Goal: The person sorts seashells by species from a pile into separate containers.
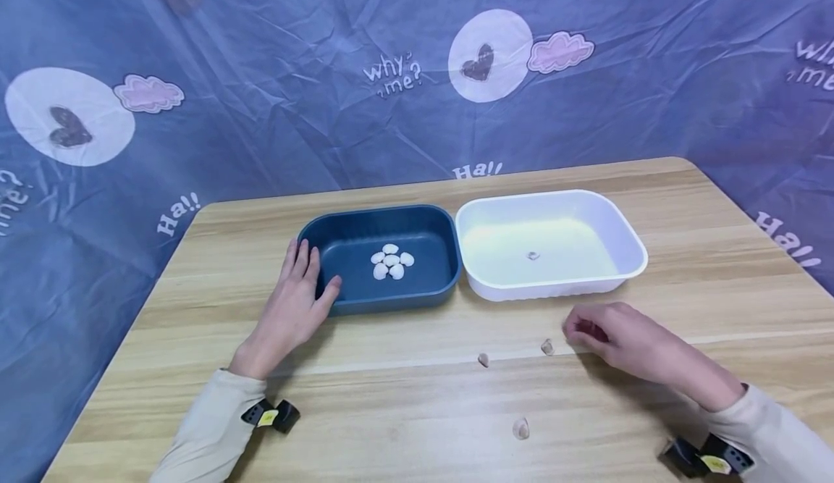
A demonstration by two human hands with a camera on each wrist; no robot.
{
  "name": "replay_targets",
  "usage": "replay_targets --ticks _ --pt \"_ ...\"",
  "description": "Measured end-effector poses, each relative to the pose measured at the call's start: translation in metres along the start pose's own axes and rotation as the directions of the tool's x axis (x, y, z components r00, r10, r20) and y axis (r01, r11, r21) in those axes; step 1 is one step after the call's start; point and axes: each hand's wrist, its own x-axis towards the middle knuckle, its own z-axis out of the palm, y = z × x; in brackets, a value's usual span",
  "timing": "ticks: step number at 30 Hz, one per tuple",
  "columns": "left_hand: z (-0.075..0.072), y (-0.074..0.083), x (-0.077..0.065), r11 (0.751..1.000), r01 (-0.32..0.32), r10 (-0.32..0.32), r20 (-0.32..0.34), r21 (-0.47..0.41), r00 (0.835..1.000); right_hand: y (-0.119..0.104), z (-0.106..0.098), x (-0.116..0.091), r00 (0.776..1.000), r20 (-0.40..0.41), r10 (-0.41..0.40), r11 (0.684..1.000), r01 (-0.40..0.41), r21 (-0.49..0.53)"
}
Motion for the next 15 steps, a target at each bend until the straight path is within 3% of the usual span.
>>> replay_targets --ticks 5,11,15 --pt "-0.001 0.000 0.001 1.000 -0.001 0.001 0.000 0.001 1.000 -0.009 0.007 0.003 0.980 -0.069 -0.189 0.981 0.186 -0.050" --pt "-0.002 0.001 0.000 1.000 -0.004 0.004 0.008 -0.002 1.000 -0.023 0.020 0.005 0.986 -0.115 -0.124 0.985 0.108 -0.135" --pt "-0.001 0.001 0.000 1.000 -0.007 0.007 0.007 0.002 1.000 -0.024 0.021 0.005 0.983 -0.117 -0.141 0.982 0.124 -0.145"
